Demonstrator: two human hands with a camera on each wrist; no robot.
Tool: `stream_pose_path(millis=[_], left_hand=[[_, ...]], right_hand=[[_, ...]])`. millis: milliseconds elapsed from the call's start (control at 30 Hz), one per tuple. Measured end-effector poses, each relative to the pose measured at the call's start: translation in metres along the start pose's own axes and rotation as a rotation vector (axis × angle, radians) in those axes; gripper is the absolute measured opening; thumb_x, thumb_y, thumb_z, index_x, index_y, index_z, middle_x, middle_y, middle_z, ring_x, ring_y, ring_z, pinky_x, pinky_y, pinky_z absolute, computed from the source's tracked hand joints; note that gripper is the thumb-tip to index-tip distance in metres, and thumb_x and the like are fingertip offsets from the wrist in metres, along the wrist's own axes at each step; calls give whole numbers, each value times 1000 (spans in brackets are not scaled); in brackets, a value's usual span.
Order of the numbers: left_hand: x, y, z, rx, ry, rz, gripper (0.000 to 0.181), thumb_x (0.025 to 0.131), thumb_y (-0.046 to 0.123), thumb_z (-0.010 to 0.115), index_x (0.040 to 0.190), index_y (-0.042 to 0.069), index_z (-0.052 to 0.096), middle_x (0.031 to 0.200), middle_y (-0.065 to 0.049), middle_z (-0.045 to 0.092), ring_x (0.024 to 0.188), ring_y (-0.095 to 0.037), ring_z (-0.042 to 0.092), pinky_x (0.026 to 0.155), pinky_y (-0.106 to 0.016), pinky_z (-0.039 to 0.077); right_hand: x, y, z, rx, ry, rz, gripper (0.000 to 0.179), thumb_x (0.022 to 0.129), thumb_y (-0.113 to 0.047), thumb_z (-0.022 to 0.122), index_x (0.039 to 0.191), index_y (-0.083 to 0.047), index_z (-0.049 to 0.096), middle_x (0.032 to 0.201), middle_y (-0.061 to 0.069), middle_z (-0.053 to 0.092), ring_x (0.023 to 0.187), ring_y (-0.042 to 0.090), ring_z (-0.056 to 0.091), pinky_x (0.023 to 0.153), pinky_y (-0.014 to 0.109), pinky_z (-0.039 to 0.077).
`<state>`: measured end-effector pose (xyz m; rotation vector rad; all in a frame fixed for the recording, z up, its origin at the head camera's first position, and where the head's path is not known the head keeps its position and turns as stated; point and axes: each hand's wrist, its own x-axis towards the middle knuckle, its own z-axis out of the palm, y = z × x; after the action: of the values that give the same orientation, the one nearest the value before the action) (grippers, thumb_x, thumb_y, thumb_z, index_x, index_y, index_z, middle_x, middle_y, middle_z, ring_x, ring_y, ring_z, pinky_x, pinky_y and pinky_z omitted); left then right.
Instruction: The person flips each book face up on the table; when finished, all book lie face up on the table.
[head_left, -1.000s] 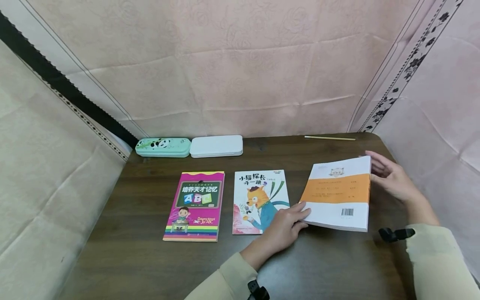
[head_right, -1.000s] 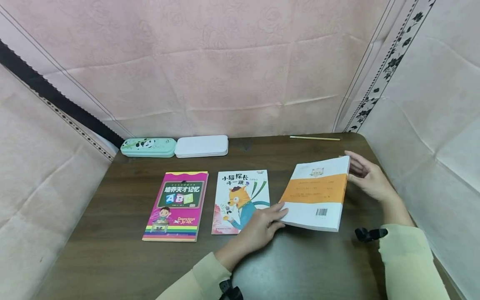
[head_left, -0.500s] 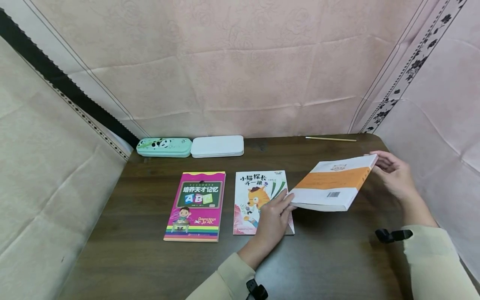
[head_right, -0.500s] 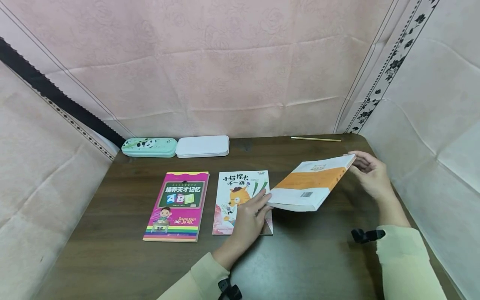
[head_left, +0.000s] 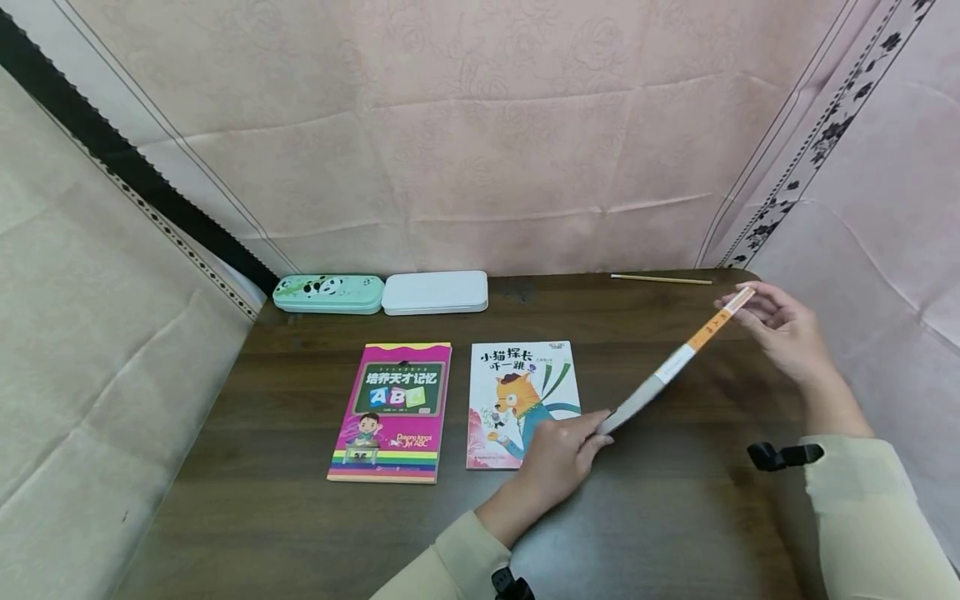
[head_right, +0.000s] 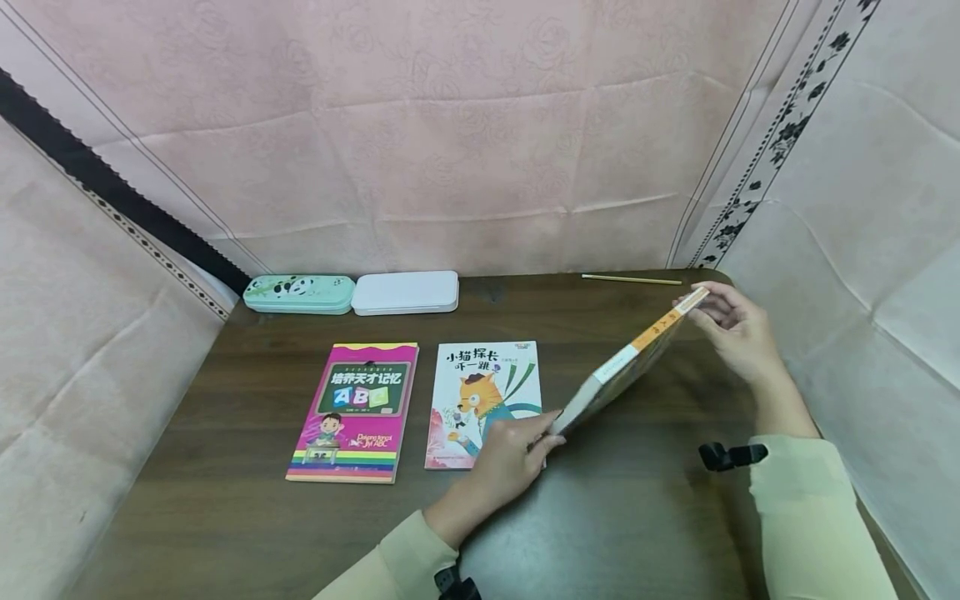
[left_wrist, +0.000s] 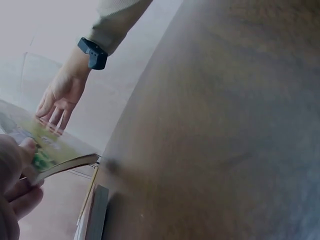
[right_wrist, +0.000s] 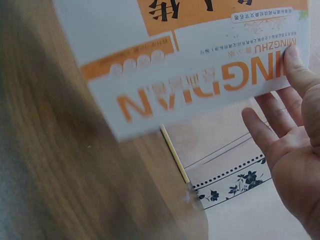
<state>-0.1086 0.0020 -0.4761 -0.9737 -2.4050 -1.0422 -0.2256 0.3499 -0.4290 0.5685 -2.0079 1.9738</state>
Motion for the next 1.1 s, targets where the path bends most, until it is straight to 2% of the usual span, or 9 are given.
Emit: stream_pose_path(millis=[133,267,433,600,700,833,900,1000,1100], left_hand=[[0,3,2,-57,-29,-34,28,89,14,79,115,5,73,96,-5,77,82,-7,72,68,-13,54],[1,6,4,-156,-59,-93,27,84,14,85,107,6,72,90,-4,77,76,1,69,65,-7,50],[3,7,5,-499,-50,-342,26,82,11,85,104,3,74,92,-6,77,81,1,71,69,-14,56],[3,4,2,-687,5,-534,22,80,7,86,98,3,75,89,-6,77,76,-6,73,60,-23,59],[2,1,0,-733,37,-603,37,78,5,87,111,3,71,94,-5,77,79,-9,74,62,-25,59],[1,-5,-1,-701,90,-634,69,76,4,89,137,2,59,103,-10,76,84,-11,74,69,-23,59],[1,-9,-2,-651,95,-644,75,74,3,89,141,0,56,108,-14,74,82,-12,74,68,-22,59],[0,-15,-3,-538,70,-649,67,74,4,90,134,-4,62,106,-18,74,78,-11,74,66,-19,58],[-2,-21,-5,-379,19,-595,48,76,6,89,120,-1,72,100,-12,76,79,-8,73,68,-18,57]], right_hand=[[2,-3,4,-120,29,69,42,93,16,60,127,-9,67,103,-8,74,89,2,70,74,14,55],[6,-2,9,-289,7,124,39,96,7,63,130,-10,66,100,-17,70,87,-3,67,71,12,54],[10,3,18,-429,-80,204,42,99,-7,66,140,1,58,99,-23,67,82,-2,66,65,16,55],[10,13,28,-541,-175,279,47,101,-17,65,142,4,54,103,0,71,75,5,65,59,25,56],[10,21,36,-576,-192,304,47,102,-21,63,143,2,54,110,19,69,74,8,65,58,26,55],[10,32,46,-632,-238,348,55,104,-31,59,148,0,48,117,25,64,78,13,63,63,24,53],[9,36,50,-659,-269,379,60,104,-36,58,151,-2,45,121,25,61,81,17,62,65,25,53],[5,43,55,-672,-317,437,61,104,-39,58,154,-7,42,128,24,58,83,24,64,67,30,55],[1,49,60,-689,-374,470,59,104,-39,58,154,-11,43,138,24,55,97,31,65,78,40,55]])
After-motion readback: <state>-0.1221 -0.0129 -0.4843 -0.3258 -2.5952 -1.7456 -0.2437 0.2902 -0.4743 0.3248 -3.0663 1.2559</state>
